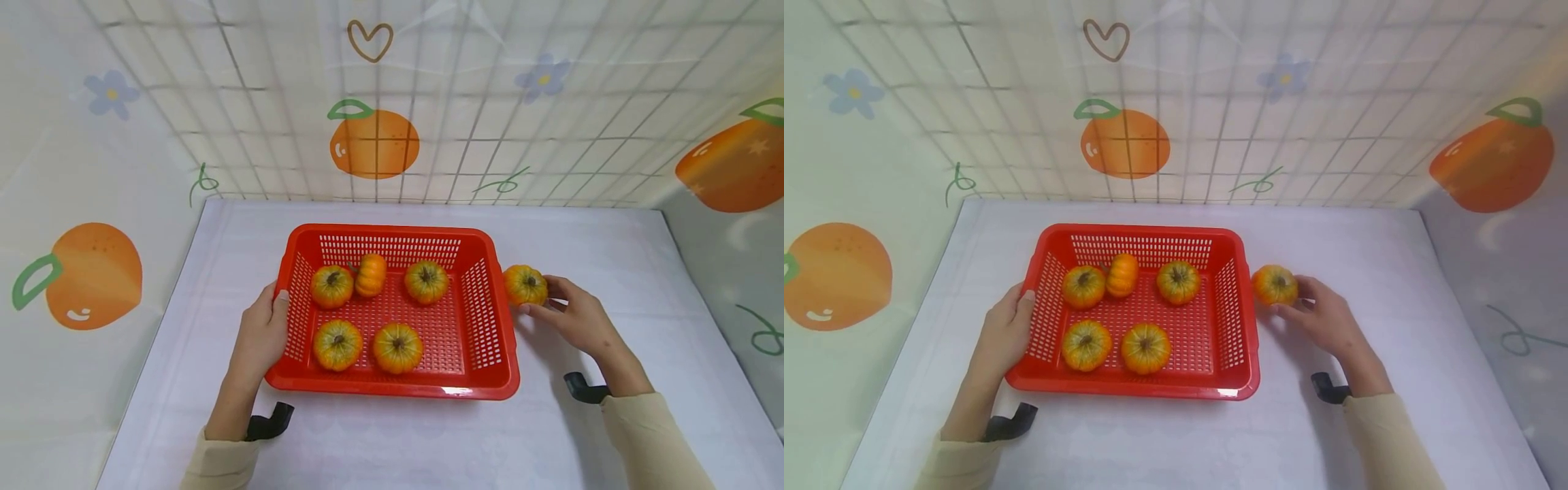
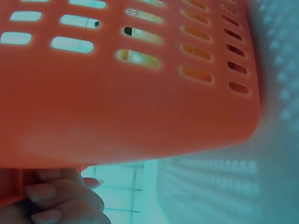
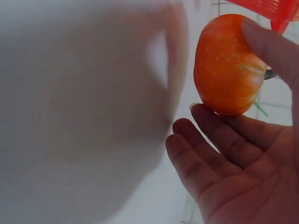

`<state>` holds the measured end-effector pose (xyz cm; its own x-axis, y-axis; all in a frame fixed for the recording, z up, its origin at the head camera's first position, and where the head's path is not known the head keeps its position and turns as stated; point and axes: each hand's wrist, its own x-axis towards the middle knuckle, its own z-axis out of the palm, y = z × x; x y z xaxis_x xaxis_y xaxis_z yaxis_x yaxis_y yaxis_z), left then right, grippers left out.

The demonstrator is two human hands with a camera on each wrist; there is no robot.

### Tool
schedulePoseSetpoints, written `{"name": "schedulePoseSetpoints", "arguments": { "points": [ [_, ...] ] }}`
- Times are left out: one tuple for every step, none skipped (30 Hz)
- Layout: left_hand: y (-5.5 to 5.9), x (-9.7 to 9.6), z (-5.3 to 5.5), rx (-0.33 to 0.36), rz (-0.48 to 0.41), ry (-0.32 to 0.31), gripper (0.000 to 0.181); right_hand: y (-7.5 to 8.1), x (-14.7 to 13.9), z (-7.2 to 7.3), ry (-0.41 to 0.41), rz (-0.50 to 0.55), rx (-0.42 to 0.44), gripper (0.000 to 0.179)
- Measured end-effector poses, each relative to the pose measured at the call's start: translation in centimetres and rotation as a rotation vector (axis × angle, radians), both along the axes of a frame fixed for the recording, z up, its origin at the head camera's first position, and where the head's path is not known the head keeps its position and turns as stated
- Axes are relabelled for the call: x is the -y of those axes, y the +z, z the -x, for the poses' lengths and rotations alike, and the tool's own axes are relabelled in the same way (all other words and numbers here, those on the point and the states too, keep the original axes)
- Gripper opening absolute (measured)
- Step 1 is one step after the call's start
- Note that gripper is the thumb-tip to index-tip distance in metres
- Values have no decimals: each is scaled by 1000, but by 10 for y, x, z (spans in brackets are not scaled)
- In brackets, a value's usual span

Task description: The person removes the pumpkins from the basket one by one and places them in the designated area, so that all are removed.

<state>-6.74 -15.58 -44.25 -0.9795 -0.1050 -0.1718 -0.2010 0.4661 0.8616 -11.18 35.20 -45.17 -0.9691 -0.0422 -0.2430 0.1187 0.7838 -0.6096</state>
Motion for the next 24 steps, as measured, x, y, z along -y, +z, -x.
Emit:
{"name": "schedulePoseSetpoints", "arguments": {
  "points": [
    [0,0,0,1,-2,1,51,-1,0,0,-2,0,-1,98],
    [0,0,0,1,-3,2,51,-2,-1,0,-5,-2,1,99],
    [0,0,1,1,-5,3,51,-3,-1,0,-8,-3,1,99],
    [0,0,1,0,-6,3,51,-3,-1,1,-12,-4,3,100],
    [0,0,1,-1,-5,3,51,-4,-1,1,-16,-5,6,101],
    [0,0,1,-2,-4,2,51,-4,-1,1,-21,-7,9,102],
    [0,0,2,-4,-2,2,51,-5,-1,1,-23,-10,14,104],
    [0,0,2,-5,-1,1,51,-5,0,1,-27,-13,22,105],
    [0,0,2,-7,0,1,51,-5,0,1,-30,-17,30,107],
    [0,0,3,-8,0,0,51,-5,1,1,-33,-18,36,108],
    [0,0,3,-10,0,-2,51,-5,1,1,-36,-20,39,108],
    [0,0,3,-10,-1,-2,51,-5,2,1,-38,-22,41,109],
    [0,0,3,-10,0,-3,51,-4,3,0,-38,-22,43,109],
    [0,0,3,-10,-2,-4,50,-4,3,0,-40,-23,43,108],
    [-1,0,3,-12,-1,-3,50,-4,4,-1,-39,-23,39,107],
    [-1,0,3,-13,-1,-2,50,-4,4,-1,-38,-24,32,106],
    [-1,0,3,-16,-2,-1,50,-5,4,-1,-36,-26,25,105],
    [-1,0,3,-13,-2,1,50,-5,4,-1,-33,-30,22,104],
    [-1,-1,2,-10,-1,4,50,-6,4,-2,-29,-34,18,103],
    [-1,-1,1,-6,-2,6,50,-8,4,-2,-25,-42,13,103],
    [-1,-1,1,-2,-1,8,50,-9,4,-2,-22,-45,11,102],
    [0,-1,0,2,-2,9,50,-9,4,-2,-18,-51,11,102],
    [0,-1,0,4,-1,10,50,-10,5,-2,-18,-53,12,102],
    [0,0,0,4,1,10,50,-9,5,-2,-14,-59,8,102]
  ]
}}
